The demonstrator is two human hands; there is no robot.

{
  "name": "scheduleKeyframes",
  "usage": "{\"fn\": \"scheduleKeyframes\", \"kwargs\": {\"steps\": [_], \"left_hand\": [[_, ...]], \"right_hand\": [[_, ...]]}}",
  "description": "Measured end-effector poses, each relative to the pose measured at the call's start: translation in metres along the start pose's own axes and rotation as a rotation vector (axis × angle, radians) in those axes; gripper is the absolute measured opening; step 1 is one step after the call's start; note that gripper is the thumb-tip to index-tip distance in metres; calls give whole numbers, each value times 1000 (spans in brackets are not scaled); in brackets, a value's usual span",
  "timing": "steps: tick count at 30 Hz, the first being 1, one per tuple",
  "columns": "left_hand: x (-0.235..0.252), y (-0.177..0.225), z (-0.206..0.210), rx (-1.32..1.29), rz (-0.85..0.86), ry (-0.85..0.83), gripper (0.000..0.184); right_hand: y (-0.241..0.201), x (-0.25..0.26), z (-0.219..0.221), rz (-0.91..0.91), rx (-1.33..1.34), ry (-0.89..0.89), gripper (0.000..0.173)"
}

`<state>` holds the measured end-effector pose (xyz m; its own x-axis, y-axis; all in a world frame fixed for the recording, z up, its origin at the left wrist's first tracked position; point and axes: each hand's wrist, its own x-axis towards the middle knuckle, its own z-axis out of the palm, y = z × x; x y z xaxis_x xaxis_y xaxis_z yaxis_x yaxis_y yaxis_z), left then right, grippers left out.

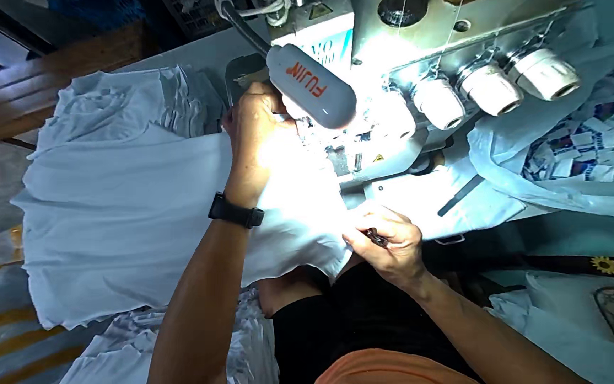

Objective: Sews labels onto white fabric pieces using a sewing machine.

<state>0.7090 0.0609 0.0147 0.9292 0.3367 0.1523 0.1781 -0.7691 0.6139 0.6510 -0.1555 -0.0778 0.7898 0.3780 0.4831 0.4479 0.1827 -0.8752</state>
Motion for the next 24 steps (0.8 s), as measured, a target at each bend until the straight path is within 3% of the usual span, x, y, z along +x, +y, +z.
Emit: {"fn": "scheduleKeyframes", "kwargs": {"steps": [11, 15, 18, 20, 24], "left_hand": [[2, -14, 3, -81, 45, 28, 7], [-22, -13, -5, -206, 65, -6, 58], [-29, -13, -8, -144, 30, -58, 57], [-35, -6, -14, -89, 47, -59, 40], [-57, -18, -39, -2, 193, -56, 43]], "right_hand": [[2, 2, 1, -44, 31, -51, 12], [3, 3, 11, -38, 102, 6, 14], [1, 3, 7, 2, 72, -4, 14], [-7, 7, -8, 23, -39, -78, 13], [-38, 18, -74, 56, -328, -48, 10]]}}
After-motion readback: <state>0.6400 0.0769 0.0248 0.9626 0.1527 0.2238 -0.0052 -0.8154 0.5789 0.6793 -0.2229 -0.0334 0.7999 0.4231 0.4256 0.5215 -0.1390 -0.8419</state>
